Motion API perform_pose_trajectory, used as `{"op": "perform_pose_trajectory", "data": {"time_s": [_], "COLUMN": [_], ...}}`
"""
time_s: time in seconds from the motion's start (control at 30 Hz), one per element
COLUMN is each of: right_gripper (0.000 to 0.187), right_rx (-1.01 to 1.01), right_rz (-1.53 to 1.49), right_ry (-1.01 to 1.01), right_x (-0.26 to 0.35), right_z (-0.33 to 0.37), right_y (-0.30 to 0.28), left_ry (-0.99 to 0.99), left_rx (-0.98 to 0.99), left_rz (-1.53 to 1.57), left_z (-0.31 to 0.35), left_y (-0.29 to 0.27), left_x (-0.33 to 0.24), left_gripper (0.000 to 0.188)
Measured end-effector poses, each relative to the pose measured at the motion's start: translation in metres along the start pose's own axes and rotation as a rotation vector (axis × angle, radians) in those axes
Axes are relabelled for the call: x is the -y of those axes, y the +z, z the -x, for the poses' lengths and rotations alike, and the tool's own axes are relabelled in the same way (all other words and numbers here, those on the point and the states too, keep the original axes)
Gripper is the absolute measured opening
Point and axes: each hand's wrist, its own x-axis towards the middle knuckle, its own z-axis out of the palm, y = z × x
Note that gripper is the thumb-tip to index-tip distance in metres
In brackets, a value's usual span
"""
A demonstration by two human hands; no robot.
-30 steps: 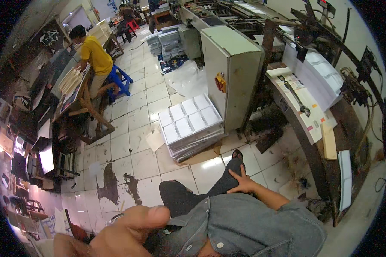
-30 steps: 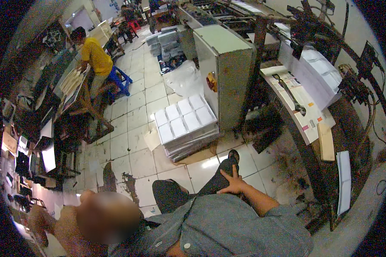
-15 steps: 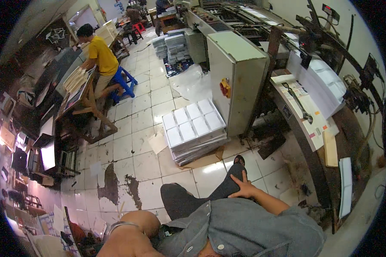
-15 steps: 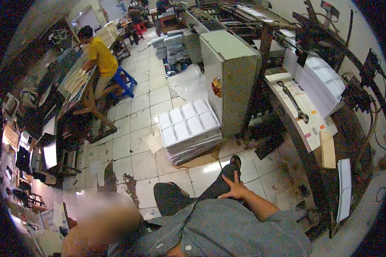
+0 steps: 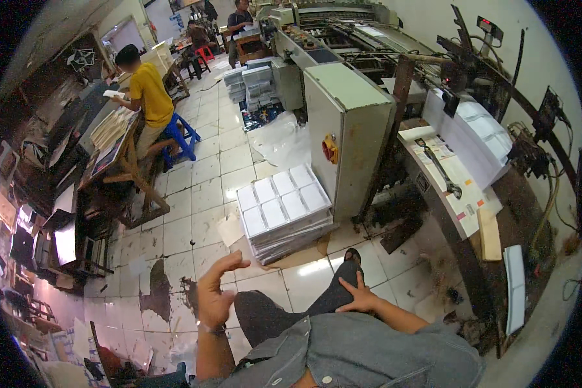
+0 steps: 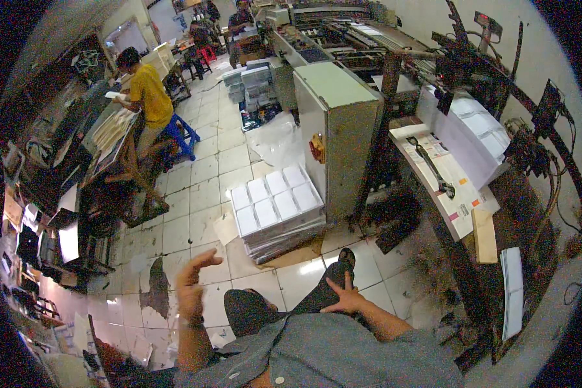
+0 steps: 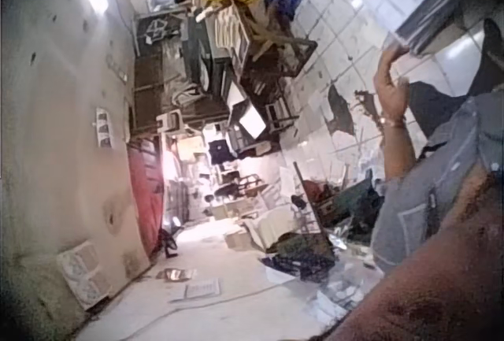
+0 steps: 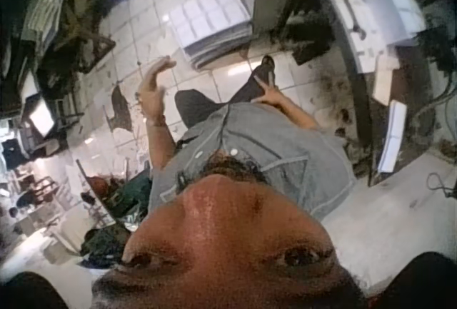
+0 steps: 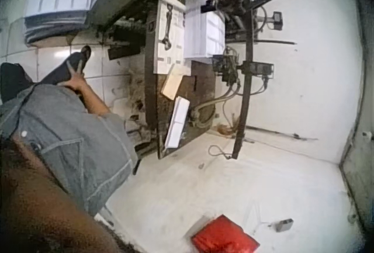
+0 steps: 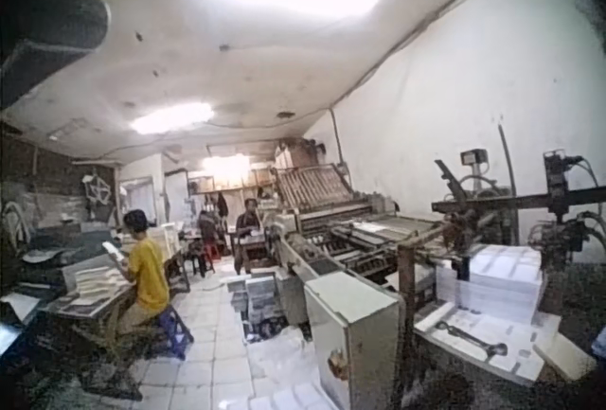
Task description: The person moves stacks of paper envelopes from one table to another, and then places the envelopes into specific slots on a large printed sheet with another person.
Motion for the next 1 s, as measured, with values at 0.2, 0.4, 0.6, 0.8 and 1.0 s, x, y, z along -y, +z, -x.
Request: {"op": "perform_pose_trajectory", "data": {"time_s": [0.2,0.4,0.6,0.8,1.0], "right_gripper": [0.122,0.122,0.121,0.121,0.122], "right_rx": [-0.023,-0.024,0.013,0.003,-0.027], "right_rz": [-0.006,0.077,0.052,0.056,0.074], "right_ry": [-0.032,-0.021,0.013,0.008,-0.038], "right_x": [-0.007,-0.008,0.006,0.0,-0.007], "right_z": [-0.005,-0.01,0.0,-0.006,-0.011], "right_y": [0.004,0.004,-0.003,-0.001,0.004], "left_ry": [-0.292,-0.614,-0.672,-0.697,-0.696], "left_rx": [0.156,0.363,0.328,0.334,0.337], "left_rz": [-0.702,-0.66,-0.881,-0.845,-0.864], "left_z": [0.075,0.138,0.154,0.148,0.148], "left_y": [-0.001,0.008,0.033,0.033,0.031], "left_x": [0.154,0.235,0.234,0.229,0.229], "left_gripper": [0.061,0.069,0.076,0.077,0.077]}}
